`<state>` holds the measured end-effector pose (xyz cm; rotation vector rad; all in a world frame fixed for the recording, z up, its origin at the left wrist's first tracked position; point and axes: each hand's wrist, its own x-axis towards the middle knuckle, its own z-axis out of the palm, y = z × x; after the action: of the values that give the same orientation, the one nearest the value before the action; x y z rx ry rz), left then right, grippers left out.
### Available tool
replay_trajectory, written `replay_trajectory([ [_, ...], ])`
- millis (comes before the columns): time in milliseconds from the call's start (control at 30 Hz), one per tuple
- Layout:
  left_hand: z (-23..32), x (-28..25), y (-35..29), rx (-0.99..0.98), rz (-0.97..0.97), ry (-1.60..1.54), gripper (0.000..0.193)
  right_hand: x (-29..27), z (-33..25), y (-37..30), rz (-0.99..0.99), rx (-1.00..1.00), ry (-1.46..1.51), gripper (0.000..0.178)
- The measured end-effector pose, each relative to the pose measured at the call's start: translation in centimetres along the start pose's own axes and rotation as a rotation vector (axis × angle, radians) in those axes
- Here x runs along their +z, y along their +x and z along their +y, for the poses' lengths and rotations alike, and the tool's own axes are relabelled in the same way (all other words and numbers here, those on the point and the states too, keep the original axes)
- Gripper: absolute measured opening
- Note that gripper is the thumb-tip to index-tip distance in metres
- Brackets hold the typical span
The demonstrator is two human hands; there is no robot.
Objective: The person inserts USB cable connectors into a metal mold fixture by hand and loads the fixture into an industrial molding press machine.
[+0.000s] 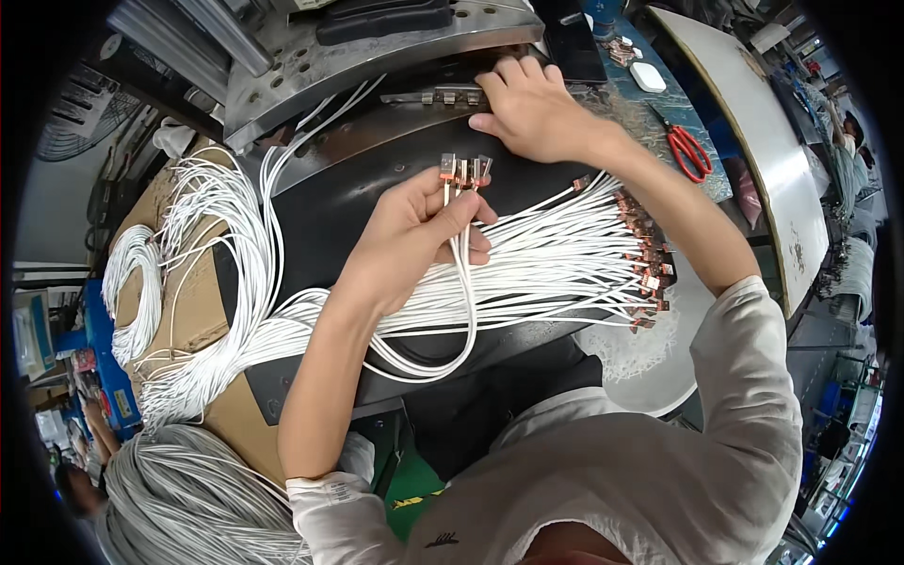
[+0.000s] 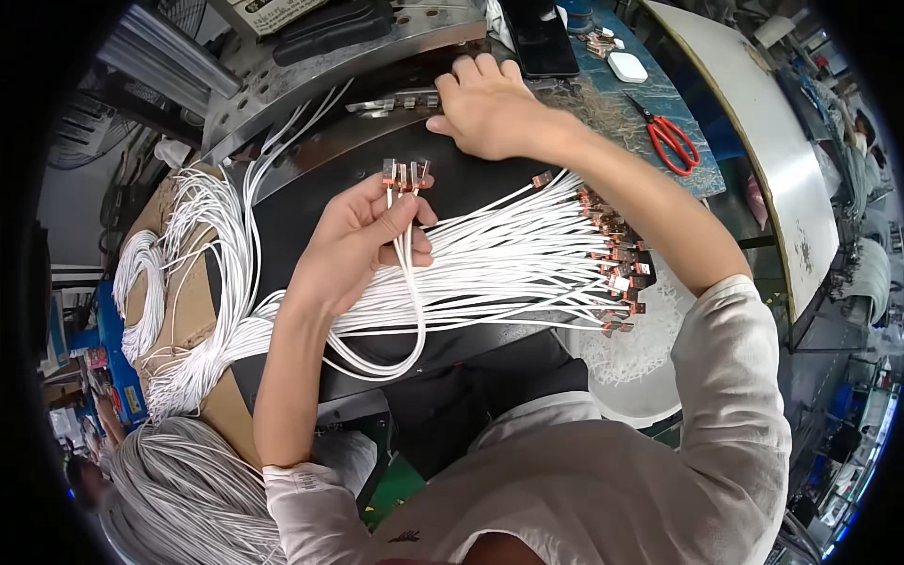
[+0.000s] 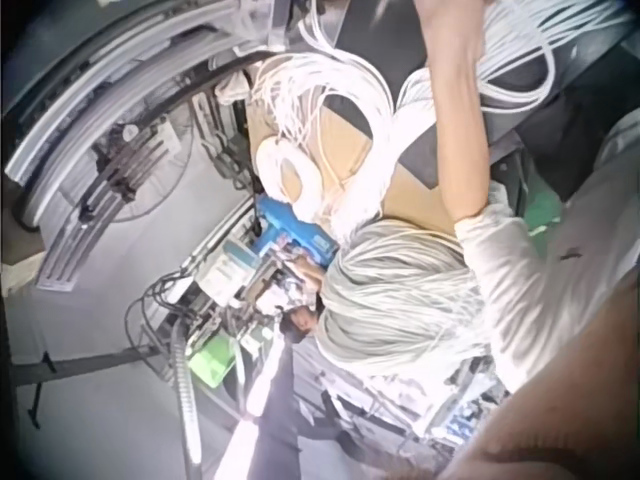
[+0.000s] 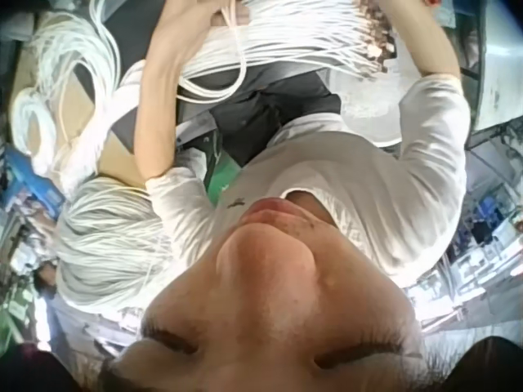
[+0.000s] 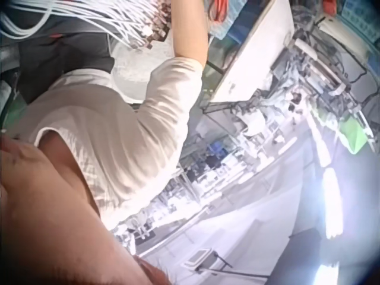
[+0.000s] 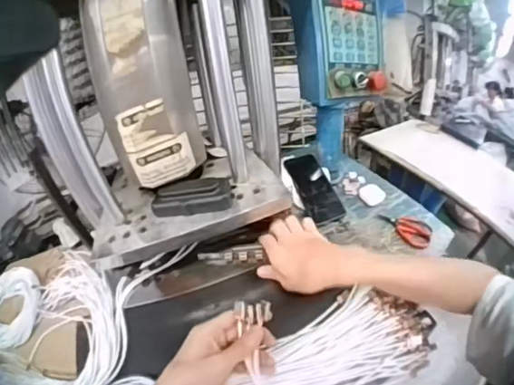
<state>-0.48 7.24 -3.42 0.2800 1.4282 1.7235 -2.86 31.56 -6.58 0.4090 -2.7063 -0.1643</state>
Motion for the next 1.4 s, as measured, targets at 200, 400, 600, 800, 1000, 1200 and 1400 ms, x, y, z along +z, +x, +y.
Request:
replay_trajectory([
  [200, 0.3, -0.2, 0.3, -0.021, 0.039, -0.015, 0.021, -2.5, -3.2, -1.1, -0.197, 0.112, 0.367, 0.036],
  [400, -0.6, 0.3, 0.7, 0.016, 0.104, 0.042, 0.02, -4.0, -3.2, -0.8, -0.404, 0.411, 1.131, 0.027],
  [600, -0.1, 1.0, 0.9, -0.003, 0.135, 0.061, 0.019, -4.5, -3.7, -1.5, -0.336, 0.521, 1.566, 0.029],
  [800, -0.4, 1.2, 1.1, 0.02, 0.225, 0.053, 0.02, -4.9, -4.2, -1.9, -0.364, 0.516, 1.52, 0.03],
  [1000, -0.3, 0.6, 1.0, -0.036, 0.152, 0.072, 0.02, -5.6, -3.4, -1.9, -0.38, 0.529, 1.457, 0.03],
  [1200, -0.3, 0.6, 1.0, 0.007, 0.166, 0.002, 0.024, -5.0, -3.4, -2.2, -0.319, 0.403, 1.497, 0.031],
  [1400, -0.3, -0.3, 1.0, -0.026, 0.194, -0.016, 0.025, -5.7, -2.5, -1.8, -0.421, 0.408, 1.464, 0.029],
])
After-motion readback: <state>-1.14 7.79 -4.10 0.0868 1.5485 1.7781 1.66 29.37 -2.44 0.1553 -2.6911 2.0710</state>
